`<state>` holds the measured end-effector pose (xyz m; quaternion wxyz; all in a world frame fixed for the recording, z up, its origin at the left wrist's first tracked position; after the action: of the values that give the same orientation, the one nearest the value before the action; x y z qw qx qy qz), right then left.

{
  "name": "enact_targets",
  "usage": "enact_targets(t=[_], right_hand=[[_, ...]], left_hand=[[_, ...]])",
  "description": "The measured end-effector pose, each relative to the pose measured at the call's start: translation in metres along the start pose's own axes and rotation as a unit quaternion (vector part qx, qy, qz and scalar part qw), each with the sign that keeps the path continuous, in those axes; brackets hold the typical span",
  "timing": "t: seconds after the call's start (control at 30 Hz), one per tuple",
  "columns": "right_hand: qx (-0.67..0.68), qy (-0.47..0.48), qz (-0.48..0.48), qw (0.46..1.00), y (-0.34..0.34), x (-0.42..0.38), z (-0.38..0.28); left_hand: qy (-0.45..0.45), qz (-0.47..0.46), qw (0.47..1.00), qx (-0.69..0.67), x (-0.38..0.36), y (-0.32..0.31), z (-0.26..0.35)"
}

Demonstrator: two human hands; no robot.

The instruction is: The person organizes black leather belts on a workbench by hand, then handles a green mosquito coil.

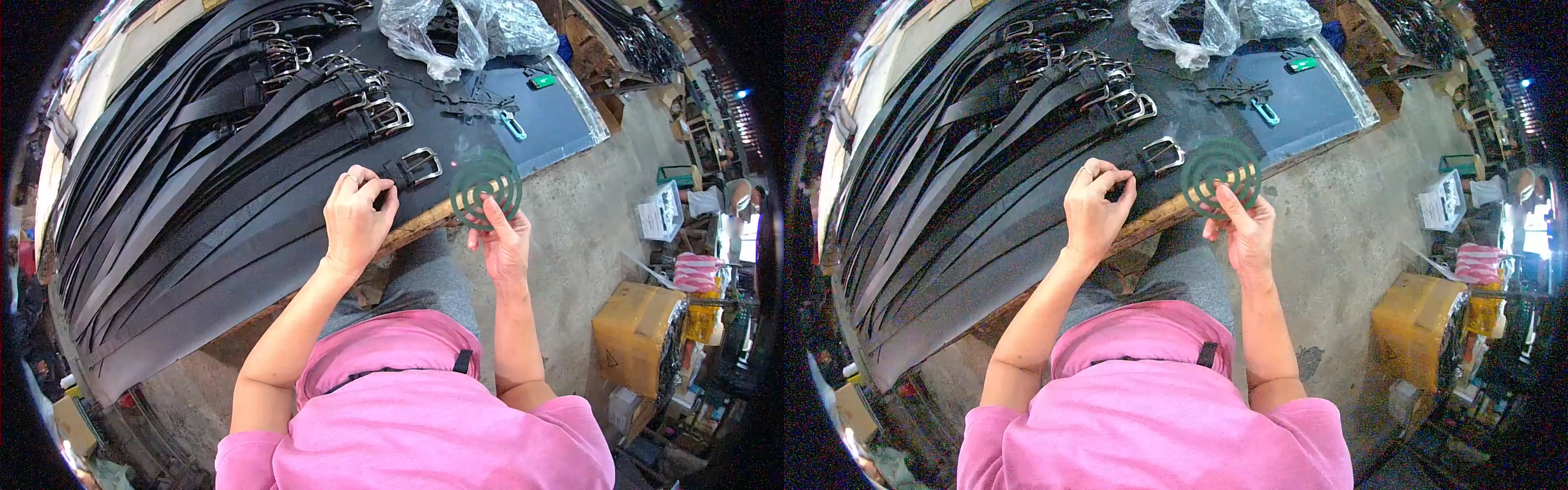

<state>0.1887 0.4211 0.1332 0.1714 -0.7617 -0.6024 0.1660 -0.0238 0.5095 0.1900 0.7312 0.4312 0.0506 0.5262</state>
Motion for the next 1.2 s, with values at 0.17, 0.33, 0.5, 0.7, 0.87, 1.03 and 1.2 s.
enact_targets(t=[0.17, 0.33, 0.5, 0.7, 0.87, 1.03, 1.2], right_hand=[[-0.102, 0.015, -0.040, 0.994, -0.026, 0.007, -0.004], [-0.309, 0.082, -0.065, 0.945, -0.045, 0.008, -0.008], [-0.412, 0.164, -0.077, 0.893, -0.073, 0.010, -0.020], [-0.486, 0.180, -0.101, 0.849, -0.092, 0.013, -0.023], [-0.504, 0.181, -0.109, 0.837, -0.094, 0.014, -0.023], [-0.505, 0.172, -0.116, 0.838, -0.095, 0.016, -0.021], [-0.513, 0.162, -0.116, 0.835, -0.096, 0.015, -0.020]], left_hand=[[0.034, -0.013, 0.993, -0.114, -0.004, 0.004, -0.017], [0.045, -0.026, 0.983, -0.174, -0.011, 0.011, -0.027], [0.047, -0.037, 0.978, -0.198, -0.013, 0.008, -0.031], [0.038, -0.041, 0.979, -0.197, -0.013, 0.006, -0.031], [0.039, -0.045, 0.979, -0.197, -0.013, 0.006, -0.031], [0.042, -0.042, 0.979, -0.194, -0.013, 0.007, -0.031], [0.045, -0.043, 0.977, -0.204, -0.013, 0.006, -0.033]])
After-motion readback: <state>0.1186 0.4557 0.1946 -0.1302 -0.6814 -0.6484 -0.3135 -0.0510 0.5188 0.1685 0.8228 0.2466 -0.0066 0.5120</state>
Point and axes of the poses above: each hand's wrist, its own x-axis towards the middle knuckle, its own y-axis out of the back of the hand, z = x × y, the point moved 10 cm from there along x, towards the middle knuckle, and after that the axes turned 14 degrees about -z, right-handed, at the moved point
